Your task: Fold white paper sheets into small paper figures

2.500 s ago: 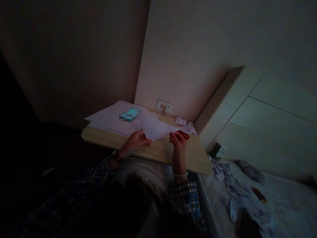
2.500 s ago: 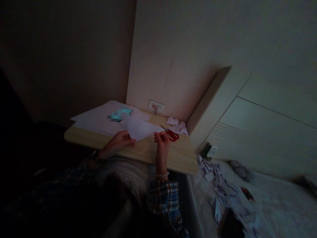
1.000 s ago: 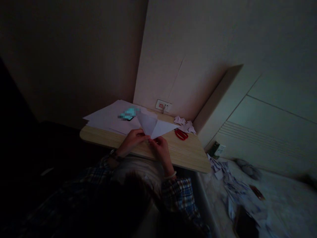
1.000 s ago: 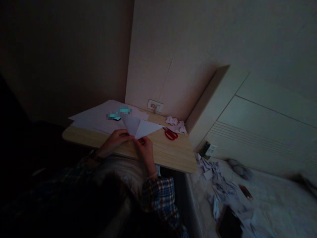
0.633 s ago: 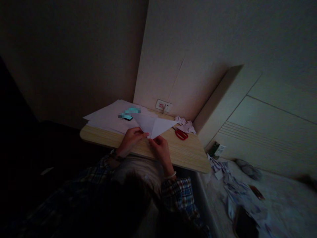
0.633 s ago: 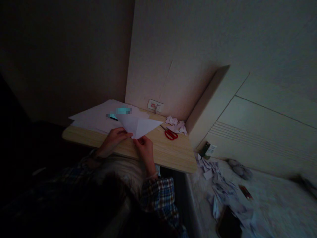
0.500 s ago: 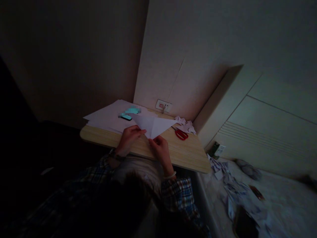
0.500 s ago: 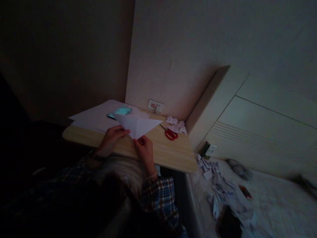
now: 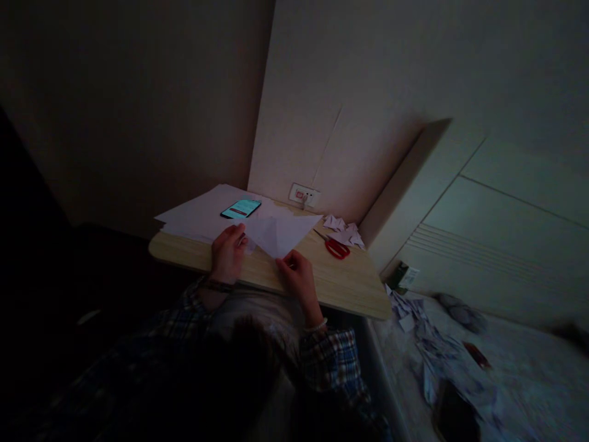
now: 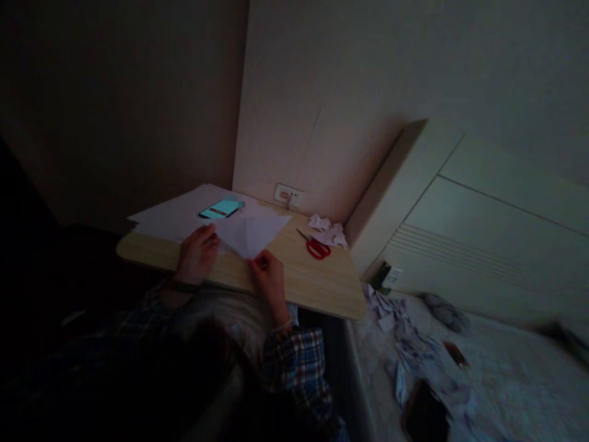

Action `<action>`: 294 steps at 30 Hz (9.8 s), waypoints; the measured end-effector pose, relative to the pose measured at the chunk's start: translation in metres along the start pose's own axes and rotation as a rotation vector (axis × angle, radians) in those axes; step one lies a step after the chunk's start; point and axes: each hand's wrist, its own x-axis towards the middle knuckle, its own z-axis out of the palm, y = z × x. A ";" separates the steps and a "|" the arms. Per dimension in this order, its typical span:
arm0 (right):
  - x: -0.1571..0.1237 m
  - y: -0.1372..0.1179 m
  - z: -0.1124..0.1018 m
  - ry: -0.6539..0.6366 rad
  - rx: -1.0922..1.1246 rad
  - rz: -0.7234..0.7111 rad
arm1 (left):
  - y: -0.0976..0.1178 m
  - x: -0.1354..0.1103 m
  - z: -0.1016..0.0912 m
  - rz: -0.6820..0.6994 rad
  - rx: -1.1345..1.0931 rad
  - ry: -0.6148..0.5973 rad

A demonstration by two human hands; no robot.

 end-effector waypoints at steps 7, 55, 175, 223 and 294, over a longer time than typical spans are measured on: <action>0.002 0.009 -0.003 0.035 0.038 0.057 | -0.002 -0.009 -0.001 0.033 0.243 -0.292; 0.004 0.015 -0.001 0.041 0.021 0.047 | -0.016 -0.002 -0.009 -0.019 0.715 -0.780; 0.003 0.011 0.000 0.079 0.128 0.050 | -0.011 -0.007 -0.007 -0.018 0.711 -0.806; 0.003 0.010 -0.002 0.077 0.230 0.079 | -0.011 -0.010 -0.005 -0.025 0.701 -0.778; 0.003 0.014 0.001 0.128 0.224 0.053 | -0.012 -0.008 -0.005 -0.022 0.684 -0.793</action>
